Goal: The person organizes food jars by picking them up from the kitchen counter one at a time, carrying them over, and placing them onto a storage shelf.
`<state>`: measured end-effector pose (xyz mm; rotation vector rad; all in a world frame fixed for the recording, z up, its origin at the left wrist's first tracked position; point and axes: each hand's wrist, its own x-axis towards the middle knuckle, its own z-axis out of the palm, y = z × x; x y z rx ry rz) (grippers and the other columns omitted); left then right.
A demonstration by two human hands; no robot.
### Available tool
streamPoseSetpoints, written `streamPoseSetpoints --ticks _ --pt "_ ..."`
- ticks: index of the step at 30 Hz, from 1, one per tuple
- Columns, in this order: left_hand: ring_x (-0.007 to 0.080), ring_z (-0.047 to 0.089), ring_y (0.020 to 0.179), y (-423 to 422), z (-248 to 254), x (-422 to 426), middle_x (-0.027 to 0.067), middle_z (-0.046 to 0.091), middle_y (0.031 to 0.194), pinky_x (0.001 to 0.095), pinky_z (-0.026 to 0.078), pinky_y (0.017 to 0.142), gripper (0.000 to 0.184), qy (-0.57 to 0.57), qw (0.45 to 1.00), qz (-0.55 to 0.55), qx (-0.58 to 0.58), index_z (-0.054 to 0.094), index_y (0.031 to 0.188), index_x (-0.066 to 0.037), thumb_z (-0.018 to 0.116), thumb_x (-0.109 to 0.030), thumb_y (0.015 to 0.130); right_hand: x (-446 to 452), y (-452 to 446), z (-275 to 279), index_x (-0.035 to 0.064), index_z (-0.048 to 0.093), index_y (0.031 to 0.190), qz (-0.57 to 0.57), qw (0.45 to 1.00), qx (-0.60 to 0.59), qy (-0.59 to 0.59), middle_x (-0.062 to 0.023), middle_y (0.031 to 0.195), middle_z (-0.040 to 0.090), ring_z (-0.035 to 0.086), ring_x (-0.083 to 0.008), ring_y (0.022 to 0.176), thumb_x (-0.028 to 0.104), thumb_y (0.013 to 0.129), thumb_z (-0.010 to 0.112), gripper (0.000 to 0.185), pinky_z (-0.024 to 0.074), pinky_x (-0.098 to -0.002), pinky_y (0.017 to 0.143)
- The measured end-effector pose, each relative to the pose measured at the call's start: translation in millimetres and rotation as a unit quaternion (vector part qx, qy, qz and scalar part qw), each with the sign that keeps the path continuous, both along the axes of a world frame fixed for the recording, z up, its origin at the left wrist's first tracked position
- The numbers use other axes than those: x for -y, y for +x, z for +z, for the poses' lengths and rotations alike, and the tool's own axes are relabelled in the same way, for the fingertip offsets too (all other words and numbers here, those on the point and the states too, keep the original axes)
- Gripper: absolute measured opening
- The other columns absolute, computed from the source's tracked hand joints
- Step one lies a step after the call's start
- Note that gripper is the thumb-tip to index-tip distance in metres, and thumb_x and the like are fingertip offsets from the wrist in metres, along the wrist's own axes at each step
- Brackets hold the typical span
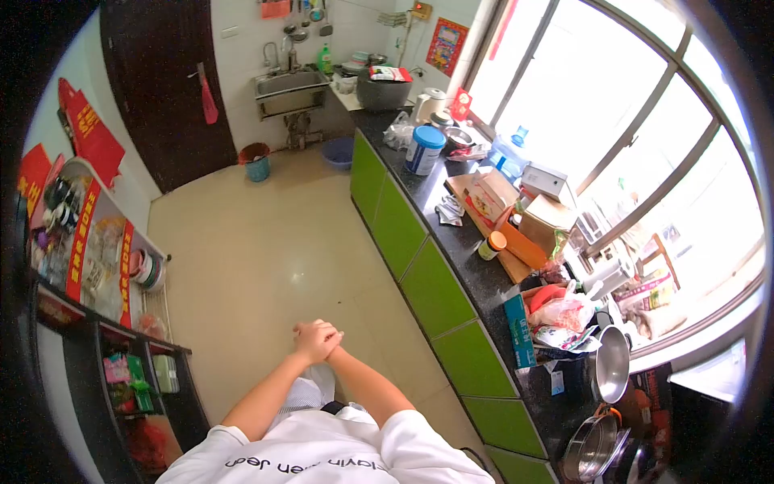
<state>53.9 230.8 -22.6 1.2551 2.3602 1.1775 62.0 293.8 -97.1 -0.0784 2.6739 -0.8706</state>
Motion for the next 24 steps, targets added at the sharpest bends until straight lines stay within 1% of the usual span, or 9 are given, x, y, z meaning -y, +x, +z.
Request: streamPoseSetpoints --ticks 1,3,6,9,12,15,18,21,24 --pt "0.0279 0.058 0.083 -17.4 -0.1 0.2 0.0093 0.065 0.078 0.0384 0.046 0.077 0.029 -0.004 0.999 0.038 -0.018 0.065 0.071 -0.005 0.056 -0.029 0.085 1.0 -10.1 -6.0 0.0061 0.057 0.107 -0.064 0.979 0.028 -0.192 -0.0103 0.104 0.063 0.060 -0.0259 0.100 0.022 0.090 0.053 0.024 0.0493 -0.0382 0.087" --pt "0.0286 0.058 0.083 -64.8 2.8 -7.5 0.0093 0.065 0.079 0.0391 0.046 0.074 0.028 -0.001 0.999 0.046 0.010 0.065 0.073 -0.005 0.057 -0.029 0.085 5.9 -34.6 -22.0 0.0061 0.057 0.108 -0.168 0.771 0.097 -0.606 -0.0103 0.104 0.063 0.060 -0.0258 0.101 0.024 0.091 0.052 0.025 0.0493 -0.0383 0.087" --pt "0.0292 0.058 0.083 -127.1 32.3 -30.5 0.0091 0.065 0.081 0.0395 0.046 0.073 0.024 0.033 0.998 0.043 0.014 0.065 0.077 -0.005 0.058 -0.027 0.085 22.0 -75.7 -15.5 0.0062 0.057 0.109 -0.183 0.450 0.214 -0.848 -0.0103 0.104 0.063 0.060 -0.0256 0.101 0.027 0.093 0.051 0.027 0.0492 -0.0385 0.088" --pt "0.0279 0.058 0.082 -180.4 55.7 -47.5 0.0074 0.064 0.080 0.0393 0.046 0.073 0.022 0.067 0.997 0.023 -0.014 0.063 0.077 -0.006 0.058 -0.026 0.085 29.2 -119.5 66.8 -0.0014 0.053 0.113 -0.164 0.426 0.255 -0.852 -0.0165 0.110 0.060 0.059 -0.0311 0.104 0.029 0.096 0.047 0.035 0.0466 -0.0415 0.095" --pt "0.0273 0.058 0.082 -225.2 68.1 -56.7 0.0071 0.064 0.081 0.0390 0.046 0.074 0.019 0.077 0.996 0.012 -0.049 0.063 0.079 -0.007 0.057 -0.024 0.085 20.3 -166.5 76.2 0.0003 0.054 0.112 -0.196 0.434 0.140 -0.868 -0.0161 0.107 0.060 0.060 -0.0289 0.099 0.028 0.096 0.046 0.033 0.0478 -0.0405 0.091" --pt "0.0278 0.058 0.085 -256.1 65.0 -53.1 0.0091 0.065 0.085 0.0379 0.046 0.076 0.018 0.087 0.994 0.041 -0.043 0.064 0.084 -0.005 0.057 -0.022 0.085 -10.4 -208.6 53.8 0.0052 0.055 0.108 -0.322 0.465 0.004 -0.825 -0.0076 0.104 0.061 0.060 -0.0212 0.096 0.028 0.097 0.043 0.028 0.0482 -0.0354 0.086" --pt "0.0278 0.059 0.087 -283.1 48.3 -51.7 0.0100 0.065 0.091 0.0373 0.047 0.077 0.018 0.105 0.992 0.063 -0.024 0.064 0.089 -0.004 0.057 -0.021 0.086 -51.2 -228.1 97.6 0.0059 0.056 0.107 -0.463 0.436 -0.034 -0.771 -0.0059 0.102 0.061 0.061 -0.0187 0.091 0.022 0.096 0.042 0.024 0.0489 -0.0341 0.081" --pt "0.0278 0.060 0.085 -294.8 31.7 -60.0 0.0091 0.066 0.096 0.0371 0.048 0.076 0.021 0.127 0.990 0.051 0.019 0.065 0.094 -0.005 0.053 -0.021 0.089 -77.0 -238.6 85.0 0.0062 0.057 0.108 -0.456 0.489 -0.049 -0.742 -0.0046 0.100 0.062 0.060 -0.0164 0.091 0.018 0.096 0.041 0.023 0.0487 -0.0309 0.079" --pt "0.0272 0.062 0.080 -309.0 33.4 -78.4 0.0097 0.066 0.095 0.0356 0.049 0.070 0.023 0.128 0.989 0.042 0.059 0.065 0.096 -0.004 0.053 -0.022 0.090 -93.8 -246.0 79.7 0.0048 0.055 0.111 -0.467 0.454 -0.063 -0.756 -0.0058 0.103 0.062 0.059 -0.0182 0.096 0.020 0.096 0.042 0.025 0.0471 -0.0317 0.085"
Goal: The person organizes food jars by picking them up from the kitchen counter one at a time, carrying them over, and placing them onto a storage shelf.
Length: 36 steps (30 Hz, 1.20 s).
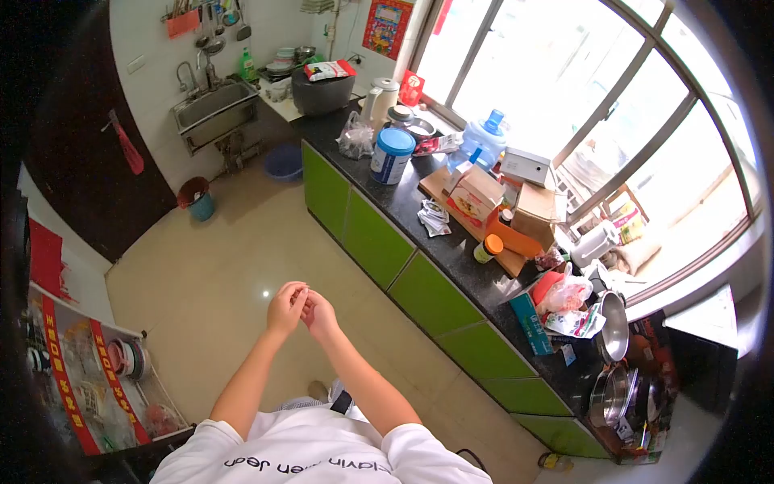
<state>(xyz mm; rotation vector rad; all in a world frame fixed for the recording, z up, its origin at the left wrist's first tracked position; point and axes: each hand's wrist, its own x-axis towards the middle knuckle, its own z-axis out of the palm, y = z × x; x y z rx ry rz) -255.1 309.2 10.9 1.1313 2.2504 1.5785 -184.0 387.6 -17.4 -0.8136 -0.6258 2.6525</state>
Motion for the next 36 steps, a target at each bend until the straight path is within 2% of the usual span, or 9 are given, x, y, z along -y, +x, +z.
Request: streamPoseSetpoints --ticks 2,4,8,13,16,22,26,30,36 --pt "0.0270 0.062 0.076 -8.6 -8.1 -10.9 0.0104 0.066 0.092 0.0352 0.049 0.066 0.025 0.016 1.000 0.020 0.017 0.066 0.094 -0.003 0.055 -0.025 0.090 -13.6 -2.4 -0.7 0.0048 0.054 0.112 -0.028 1.000 -0.004 -0.013 -0.0051 0.100 0.062 0.060 -0.0185 0.093 0.018 0.095 0.045 0.023 0.0476 -0.0323 0.083" --pt "0.0259 0.064 0.074 -22.4 -14.4 -16.8 0.0128 0.067 0.088 0.0334 0.050 0.065 0.022 -0.052 0.999 0.007 0.008 0.067 0.091 -0.001 0.059 -0.021 0.087 -29.5 -7.3 -1.3 0.0049 0.054 0.112 -0.069 0.998 -0.007 -0.008 -0.0045 0.096 0.062 0.060 -0.0189 0.089 0.015 0.093 0.048 0.023 0.0481 -0.0328 0.081" --pt "0.0259 0.064 0.069 -42.7 -21.4 -45.9 0.0148 0.067 0.078 0.0333 0.049 0.062 0.022 -0.090 0.996 -0.001 -0.013 0.069 0.085 0.001 0.063 -0.021 0.085 -65.9 -23.3 -9.1 0.0050 0.054 0.112 -0.052 0.998 -0.009 0.034 -0.0034 0.092 0.060 0.059 -0.0177 0.084 0.011 0.091 0.052 0.023 0.0483 -0.0321 0.079" --pt "0.0280 0.062 0.066 -60.7 -28.5 -107.7 0.0121 0.065 0.074 0.0367 0.047 0.059 0.025 -0.098 0.995 -0.003 -0.004 0.069 0.079 -0.003 0.064 -0.027 0.084 -118.8 -39.9 -4.2 0.0039 0.055 0.113 -0.075 0.996 0.028 0.040 -0.0040 0.096 0.059 0.057 -0.0135 0.078 0.009 0.088 0.055 0.026 0.0494 -0.0305 0.075" --pt "0.0279 0.062 0.065 -68.2 -24.0 -151.0 0.0120 0.066 0.073 0.0370 0.047 0.058 0.024 -0.122 0.992 -0.020 -0.020 0.069 0.078 -0.004 0.064 -0.027 0.084 -164.2 -44.1 1.1 0.0044 0.056 0.112 -0.089 0.995 0.029 0.035 -0.0044 0.098 0.059 0.056 -0.0140 0.078 0.009 0.087 0.055 0.025 0.0496 -0.0316 0.075" --pt "0.0268 0.062 0.064 -84.4 -6.4 -237.0 0.0110 0.066 0.073 0.0367 0.047 0.057 0.023 -0.153 0.987 -0.025 -0.052 0.070 0.077 -0.006 0.066 -0.028 0.082 -242.5 -53.6 2.7 0.0065 0.052 0.115 -0.087 0.995 -0.023 0.030 -0.0058 0.103 0.059 0.058 -0.0191 0.096 0.010 0.086 0.055 0.029 0.0476 -0.0348 0.084" --pt "0.0222 0.063 0.058 -79.3 -7.7 -288.3 0.0093 0.066 0.067 0.0339 0.047 0.054 0.025 -0.207 0.973 -0.097 -0.040 0.072 0.075 -0.006 0.068 -0.030 0.080 -282.4 -12.0 -4.0 0.0050 0.050 0.121 -0.061 0.997 -0.024 0.044 -0.0091 0.116 0.058 0.058 -0.0205 0.108 0.012 0.088 0.056 0.034 0.0481 -0.0340 0.087" --pt "0.0204 0.064 0.059 -44.0 -17.0 -348.5 0.0086 0.067 0.067 0.0323 0.048 0.055 0.026 -0.252 0.945 -0.208 -0.034 0.073 0.075 -0.006 0.069 -0.031 0.079 -329.3 53.1 -8.2 0.0048 0.050 0.122 -0.100 0.994 -0.002 0.050 -0.0097 0.117 0.059 0.060 -0.0200 0.104 0.012 0.088 0.056 0.035 0.0477 -0.0322 0.087" --pt "0.0248 0.065 0.067 30.9 -25.2 -413.9 0.0090 0.067 0.073 0.0353 0.050 0.060 0.027 -0.237 0.897 -0.364 -0.078 0.072 0.076 -0.008 0.070 -0.035 0.079 -359.7 137.4 -25.9 0.0050 0.051 0.119 -0.202 0.974 0.072 0.068 -0.0103 0.116 0.060 0.061 -0.0174 0.099 0.014 0.088 0.056 0.033 0.0479 -0.0310 0.085"
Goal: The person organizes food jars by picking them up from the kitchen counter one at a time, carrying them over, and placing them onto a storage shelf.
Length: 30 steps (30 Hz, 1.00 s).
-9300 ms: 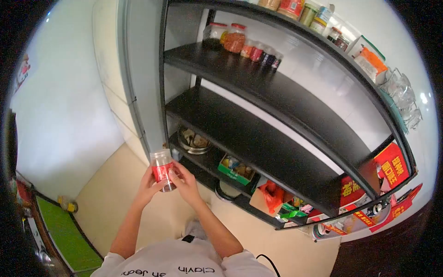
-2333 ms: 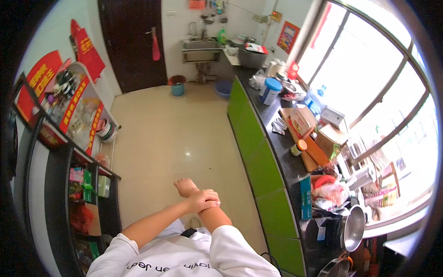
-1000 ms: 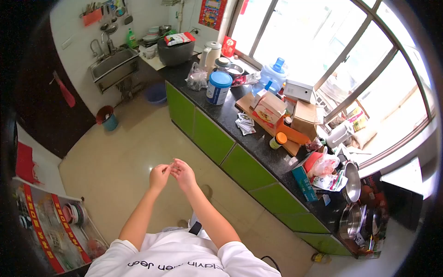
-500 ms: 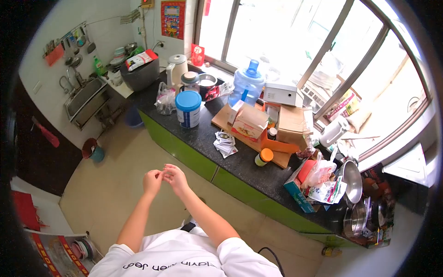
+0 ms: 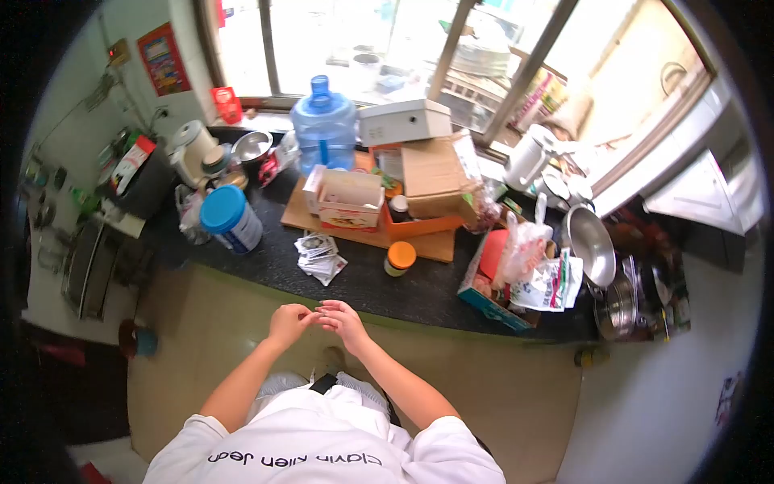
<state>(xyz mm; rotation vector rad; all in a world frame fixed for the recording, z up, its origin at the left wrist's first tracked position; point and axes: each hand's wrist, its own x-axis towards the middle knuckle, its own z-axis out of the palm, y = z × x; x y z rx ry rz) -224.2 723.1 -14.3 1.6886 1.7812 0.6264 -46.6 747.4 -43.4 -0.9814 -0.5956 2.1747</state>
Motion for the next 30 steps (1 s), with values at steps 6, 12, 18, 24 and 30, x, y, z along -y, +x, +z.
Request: streamPoseSetpoints --ticks 6,12,18,24,30 --pt "0.0220 0.065 0.065 54.6 -10.8 -42.1 0.0107 0.067 0.074 0.0329 0.050 0.059 0.026 -0.016 0.993 -0.117 0.028 0.071 0.079 -0.005 0.070 -0.030 0.080 -3.2 52.9 -5.2 0.0032 0.052 0.118 -0.130 0.989 0.066 0.018 -0.0117 0.117 0.058 0.062 -0.0166 0.094 0.013 0.087 0.055 0.032 0.0463 -0.0299 0.086" --pt "0.0202 0.063 0.063 107.6 -5.5 -81.1 0.0109 0.065 0.076 0.0319 0.049 0.059 0.023 -0.025 0.977 -0.204 0.060 0.069 0.081 -0.002 0.071 -0.025 0.080 -8.3 84.9 -8.7 0.0022 0.053 0.116 -0.319 0.946 0.056 0.007 -0.0115 0.116 0.058 0.058 -0.0160 0.099 0.010 0.085 0.053 0.033 0.0436 -0.0290 0.090" --pt "0.0154 0.058 0.057 129.5 -15.3 -126.6 0.0077 0.063 0.068 0.0297 0.045 0.054 0.027 -0.062 0.970 -0.229 0.055 0.061 0.077 -0.003 0.074 -0.027 0.079 -25.7 98.4 -9.9 0.0066 0.053 0.117 -0.408 0.907 0.103 -0.009 -0.0070 0.122 0.055 0.053 -0.0149 0.111 0.011 0.085 0.053 0.032 0.0387 -0.0295 0.093" --pt "0.0255 0.062 0.092 120.7 -49.4 -182.2 0.0130 0.064 0.100 0.0348 0.049 0.079 0.045 -0.025 0.977 -0.203 0.059 0.057 0.104 -0.002 0.078 -0.027 0.073 -64.7 109.6 -28.2 0.0090 0.041 0.135 -0.390 0.898 0.201 -0.033 -0.0089 0.139 0.042 0.044 -0.0197 0.125 0.009 0.084 0.058 0.054 0.0386 -0.0315 0.095" --pt "0.0319 0.054 0.116 124.9 -66.5 -219.5 0.0179 0.057 0.125 0.0382 0.044 0.097 0.073 -0.039 0.965 -0.253 0.056 0.048 0.130 -0.003 0.080 -0.025 0.068 -109.1 95.7 -56.8 0.0093 0.030 0.144 -0.403 0.879 0.253 0.020 -0.0098 0.147 0.031 0.037 -0.0261 0.131 -0.010 0.070 0.051 0.080 0.0462 -0.0288 0.085"
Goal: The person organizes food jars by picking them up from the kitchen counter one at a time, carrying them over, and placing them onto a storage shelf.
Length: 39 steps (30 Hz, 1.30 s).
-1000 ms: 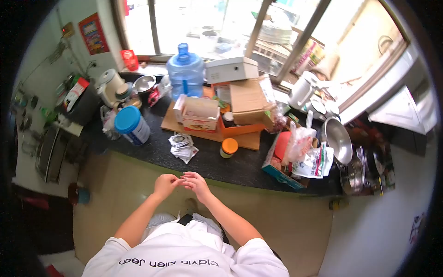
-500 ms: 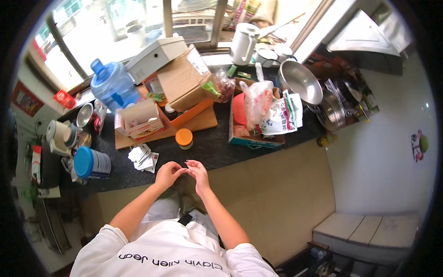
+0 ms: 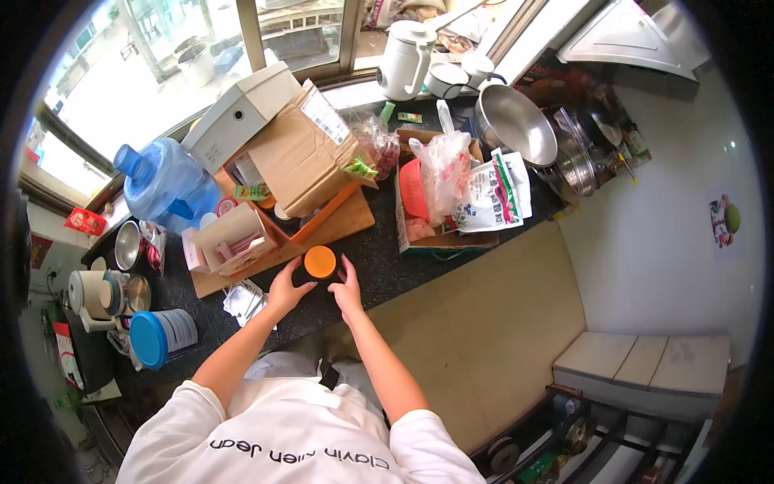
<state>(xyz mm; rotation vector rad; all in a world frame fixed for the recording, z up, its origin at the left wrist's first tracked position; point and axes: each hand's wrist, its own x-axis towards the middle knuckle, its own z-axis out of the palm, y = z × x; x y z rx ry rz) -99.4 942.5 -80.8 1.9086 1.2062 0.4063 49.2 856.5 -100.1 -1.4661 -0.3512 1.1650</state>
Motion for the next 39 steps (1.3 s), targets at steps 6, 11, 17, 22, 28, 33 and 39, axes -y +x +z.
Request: streamPoseSetpoints --ticks 6,11,17,22,28,33,39 --pt "0.0332 0.052 0.118 17.3 -13.9 -8.6 0.0195 0.055 0.126 0.0379 0.042 0.098 0.078 -0.050 0.998 -0.030 0.028 0.046 0.132 -0.003 0.081 -0.024 0.066 -11.6 -13.3 1.4 0.0069 0.033 0.143 -0.004 1.000 0.022 -0.018 -0.0080 0.143 0.040 0.038 -0.0218 0.132 -0.015 0.063 0.041 0.084 0.0470 -0.0230 0.076" --pt "0.0334 0.048 0.123 17.4 -17.5 -16.2 0.0206 0.051 0.131 0.0387 0.040 0.100 0.077 -0.085 0.992 -0.069 0.068 0.047 0.132 -0.002 0.081 -0.024 0.066 0.6 -19.7 4.8 0.0070 0.035 0.143 -0.042 0.999 -0.015 -0.027 -0.0089 0.145 0.038 0.037 -0.0223 0.133 -0.014 0.063 0.041 0.083 0.0466 -0.0220 0.074" --pt "0.0317 0.047 0.124 17.4 -25.4 -11.2 0.0211 0.050 0.132 0.0382 0.038 0.102 0.074 -0.028 0.988 -0.124 0.087 0.048 0.131 0.000 0.081 -0.023 0.068 17.8 -25.8 3.2 0.0070 0.037 0.142 -0.075 0.995 0.051 -0.048 -0.0096 0.143 0.039 0.036 -0.0239 0.133 -0.013 0.062 0.044 0.082 0.0441 -0.0252 0.089" --pt "0.0224 0.054 0.116 19.1 -15.8 -3.1 0.0165 0.058 0.123 0.0321 0.040 0.098 0.060 -0.182 0.955 -0.112 0.203 0.049 0.127 0.004 0.074 -0.019 0.078 26.0 -41.5 49.1 0.0071 0.038 0.142 -0.110 0.989 0.091 -0.043 -0.0092 0.144 0.032 0.032 -0.0232 0.135 -0.012 0.062 0.045 0.083 0.0377 -0.0273 0.100" --pt "0.0105 0.053 0.100 32.0 15.3 -4.4 0.0042 0.061 0.108 0.0248 0.041 0.089 0.039 -0.307 0.904 -0.105 0.280 0.054 0.119 0.002 0.046 -0.031 0.099 33.1 -44.9 76.2 0.0096 0.038 0.143 -0.130 0.972 0.185 0.057 -0.0078 0.147 0.028 0.031 -0.0231 0.135 -0.012 0.068 0.051 0.078 0.0343 -0.0326 0.107" --pt "0.0114 0.058 0.089 68.1 64.0 15.3 0.0053 0.062 0.105 0.0261 0.047 0.080 0.050 -0.449 0.837 -0.068 0.305 0.055 0.118 -0.003 0.037 -0.046 0.100 56.7 -49.3 104.6 0.0101 0.031 0.145 -0.190 0.955 0.178 0.142 -0.0088 0.149 0.026 0.030 -0.0227 0.135 -0.003 0.079 0.057 0.072 0.0310 -0.0356 0.108" --pt "0.0106 0.057 0.084 105.5 104.1 62.8 0.0040 0.062 0.101 0.0262 0.048 0.075 0.050 -0.491 0.803 -0.180 0.287 0.054 0.117 -0.004 0.034 -0.047 0.100 91.5 -38.9 136.2 0.0082 0.019 0.148 -0.332 0.907 0.129 0.226 -0.0106 0.151 0.022 0.025 -0.0231 0.137 0.013 0.086 0.064 0.077 0.0212 -0.0386 0.112"
